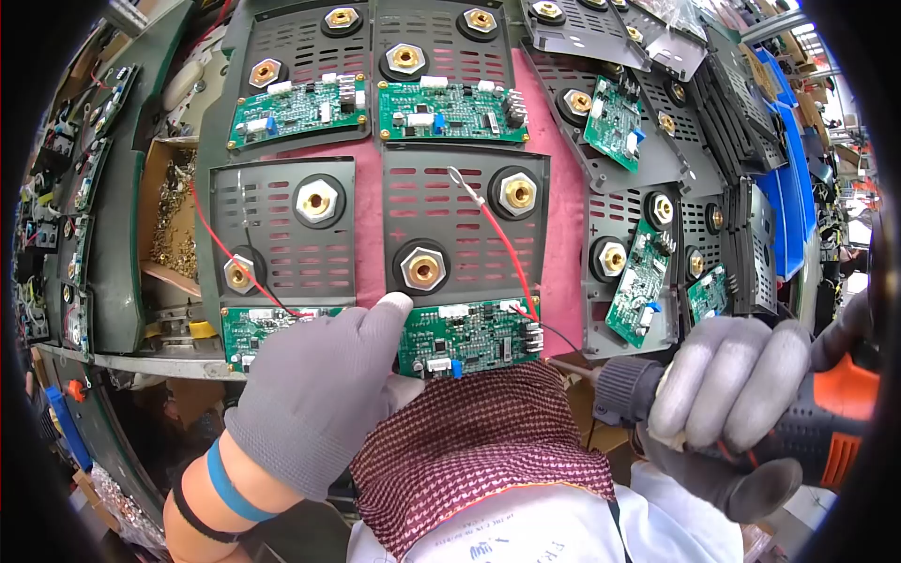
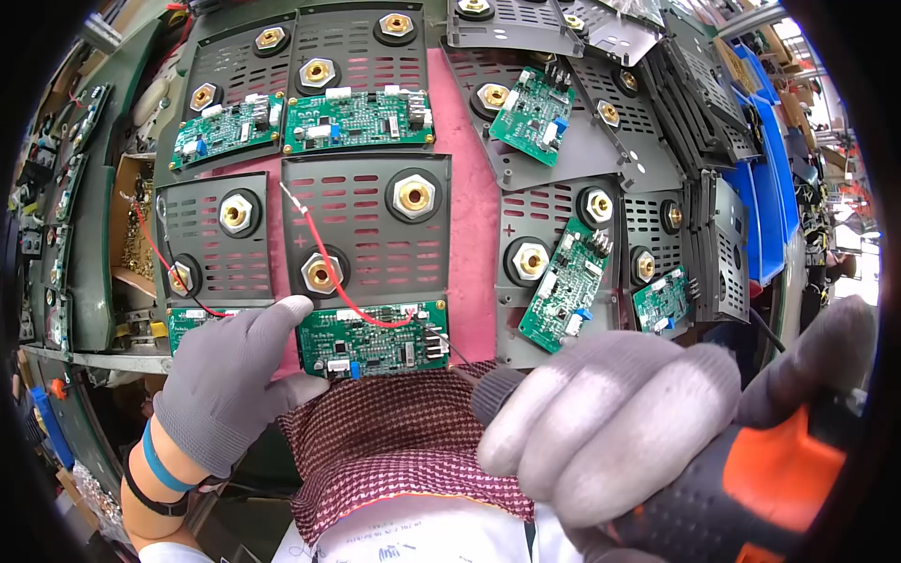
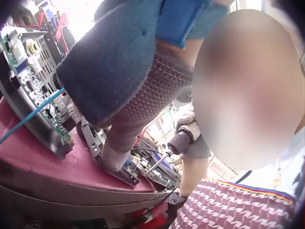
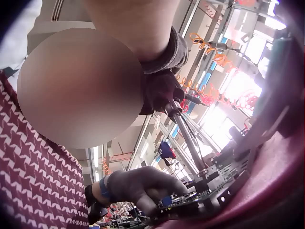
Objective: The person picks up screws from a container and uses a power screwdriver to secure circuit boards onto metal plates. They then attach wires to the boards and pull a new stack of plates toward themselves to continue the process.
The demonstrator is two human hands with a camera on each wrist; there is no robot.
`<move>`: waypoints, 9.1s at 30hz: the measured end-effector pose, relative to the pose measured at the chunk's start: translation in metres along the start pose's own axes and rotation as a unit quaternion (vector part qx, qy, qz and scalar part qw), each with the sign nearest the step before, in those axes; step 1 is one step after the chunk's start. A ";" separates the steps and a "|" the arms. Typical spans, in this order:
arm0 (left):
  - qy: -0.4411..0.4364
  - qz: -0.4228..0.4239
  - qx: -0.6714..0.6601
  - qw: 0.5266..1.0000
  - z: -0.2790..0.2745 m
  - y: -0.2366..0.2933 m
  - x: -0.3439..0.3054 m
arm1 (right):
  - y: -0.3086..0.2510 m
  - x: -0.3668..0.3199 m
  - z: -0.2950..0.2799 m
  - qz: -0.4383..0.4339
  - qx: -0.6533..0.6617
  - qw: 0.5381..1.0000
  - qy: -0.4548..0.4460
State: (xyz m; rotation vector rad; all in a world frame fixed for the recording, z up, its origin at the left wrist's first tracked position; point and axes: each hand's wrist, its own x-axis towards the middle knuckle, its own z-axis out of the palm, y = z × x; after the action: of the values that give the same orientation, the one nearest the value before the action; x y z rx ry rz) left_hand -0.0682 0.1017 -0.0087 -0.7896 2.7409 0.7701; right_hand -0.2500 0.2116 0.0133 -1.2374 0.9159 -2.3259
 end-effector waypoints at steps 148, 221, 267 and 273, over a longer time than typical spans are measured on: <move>0.088 -0.161 -0.627 0.757 0.075 0.006 -0.023 | 0.049 0.016 0.084 0.228 -0.074 0.945 -0.224; 0.085 -0.128 -0.697 0.701 0.087 0.022 -0.027 | 0.016 -0.006 0.060 0.242 0.065 0.957 -0.143; -0.231 0.002 -0.812 0.536 0.027 0.063 0.014 | -0.077 0.028 -0.030 0.079 0.037 0.996 -0.035; -0.294 -0.035 -0.705 0.644 0.023 0.102 0.054 | -0.085 0.050 -0.044 -0.054 -0.007 0.998 0.015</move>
State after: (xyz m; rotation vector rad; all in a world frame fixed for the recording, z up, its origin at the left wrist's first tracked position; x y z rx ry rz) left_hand -0.1677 0.1643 -0.0013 -0.5528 1.0752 2.5629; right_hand -0.3150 0.2621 0.0835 -1.2910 0.8964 -2.4320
